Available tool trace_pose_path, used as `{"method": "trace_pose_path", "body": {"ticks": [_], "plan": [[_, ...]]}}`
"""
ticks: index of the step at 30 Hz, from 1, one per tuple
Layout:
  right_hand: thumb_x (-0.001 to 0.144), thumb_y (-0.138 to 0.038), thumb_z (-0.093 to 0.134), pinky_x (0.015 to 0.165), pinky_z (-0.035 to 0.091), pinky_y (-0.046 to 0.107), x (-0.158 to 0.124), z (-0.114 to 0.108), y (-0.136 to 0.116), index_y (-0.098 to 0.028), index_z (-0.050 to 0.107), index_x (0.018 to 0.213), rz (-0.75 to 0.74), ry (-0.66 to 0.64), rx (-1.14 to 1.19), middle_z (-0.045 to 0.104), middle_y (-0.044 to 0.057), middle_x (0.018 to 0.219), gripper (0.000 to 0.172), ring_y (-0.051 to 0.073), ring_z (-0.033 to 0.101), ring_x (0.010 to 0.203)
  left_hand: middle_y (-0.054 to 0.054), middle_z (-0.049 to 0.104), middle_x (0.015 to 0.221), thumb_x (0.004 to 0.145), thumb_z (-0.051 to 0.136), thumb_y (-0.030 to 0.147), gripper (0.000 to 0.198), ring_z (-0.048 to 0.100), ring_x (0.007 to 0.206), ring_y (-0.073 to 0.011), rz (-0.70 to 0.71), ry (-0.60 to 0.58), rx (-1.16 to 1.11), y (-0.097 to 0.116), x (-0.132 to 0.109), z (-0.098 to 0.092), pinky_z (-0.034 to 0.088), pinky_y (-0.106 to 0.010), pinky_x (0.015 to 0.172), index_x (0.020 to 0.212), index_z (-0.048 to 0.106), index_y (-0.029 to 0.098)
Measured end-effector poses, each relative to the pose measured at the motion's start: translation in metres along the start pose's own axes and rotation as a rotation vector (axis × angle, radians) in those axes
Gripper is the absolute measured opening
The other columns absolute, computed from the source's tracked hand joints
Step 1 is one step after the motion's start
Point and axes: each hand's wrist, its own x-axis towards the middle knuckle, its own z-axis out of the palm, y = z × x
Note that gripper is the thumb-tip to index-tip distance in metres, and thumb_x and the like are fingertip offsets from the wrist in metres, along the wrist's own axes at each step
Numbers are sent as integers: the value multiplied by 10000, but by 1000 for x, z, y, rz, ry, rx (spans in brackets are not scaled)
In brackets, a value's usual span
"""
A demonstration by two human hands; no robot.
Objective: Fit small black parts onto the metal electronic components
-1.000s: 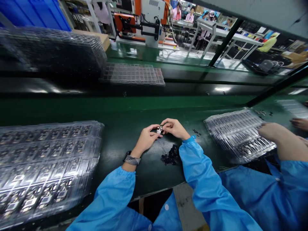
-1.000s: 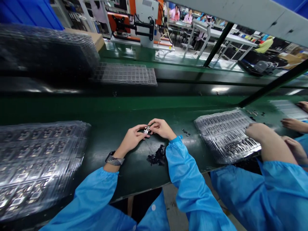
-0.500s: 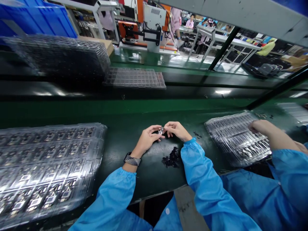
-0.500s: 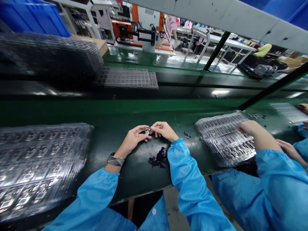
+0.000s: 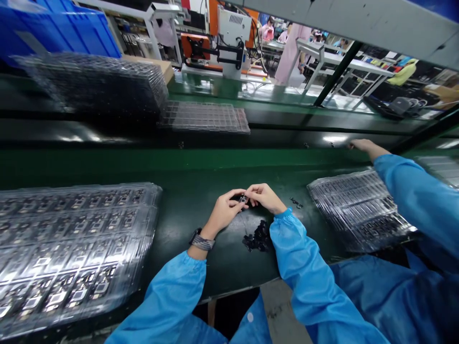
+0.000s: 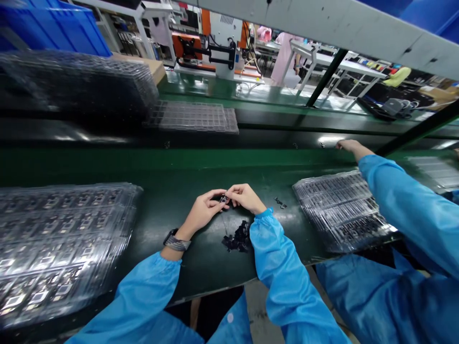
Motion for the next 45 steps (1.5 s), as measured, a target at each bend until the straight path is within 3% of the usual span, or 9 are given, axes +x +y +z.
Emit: {"method": "trace_pose_path", "body": {"ticks": [5,10,19,22,26,28,31,37,45], "plan": [[808,-580,814,459,363,236,1,6,1,-173,700,735,1,83,-10,715,33,659,429,101,510,475,-127,665,1326,835,781,270,548,751,855,-170,94,154,187,-1,-3,7,590,-269,716,1351,610,206],[797,-587,826,471,389,246,2,14,3,-180,703,729,9,158,25,660,10,583,431,116,521,474,-41,624,990,914,740,292,214,562,677,-128,258,325,521,4,-9,10,515,-285,698,1115,724,221],[851,-717,715,464,393,250,-10,3,-11,-177,697,909,98,4,-93,702,38,734,543,117,528,504,-49,659,905,936,726,270,200,548,648,-143,233,381,518,15,-12,16,487,-301,691,1119,770,204],[838,-722,714,464,354,251,-13,-6,-13,-170,697,896,198,-320,-295,680,27,664,556,112,472,473,-45,666,870,925,758,326,222,567,647,-147,214,404,489,50,-49,18,483,-301,663,1110,779,204],[806,-564,784,544,374,261,-22,0,-10,-177,720,945,242,-651,-501,673,12,616,416,154,547,550,-32,669,818,919,784,411,289,608,681,-148,183,279,538,116,-148,13,496,-284,690,1138,780,223],[757,-426,818,555,358,260,-26,9,-7,-189,707,908,235,-672,-592,654,-2,592,302,160,557,572,-33,690,851,931,769,421,259,617,694,-145,122,275,639,143,-192,-11,502,-270,685,1110,783,234],[692,-272,815,525,308,261,-28,24,-5,-206,674,807,219,-647,-713,629,-11,596,193,148,524,565,-39,703,923,948,710,478,277,614,718,-168,5,489,967,166,-238,-77,513,-300,736,1092,778,251],[662,-157,739,521,287,265,-29,40,-6,-202,678,650,156,-655,-809,641,18,601,77,145,512,561,-89,689,972,916,578,678,503,637,784,-250,-191,846,1392,158,-299,-210,530,-389,816,999,769,221],[685,-335,727,551,334,263,-20,26,1,-188,657,709,150,-690,-569,641,18,596,164,155,516,573,-136,718,1060,914,549,713,547,662,1067,-337,-120,813,1366,125,-312,-239,500,-503,1053,947,783,220]]}}
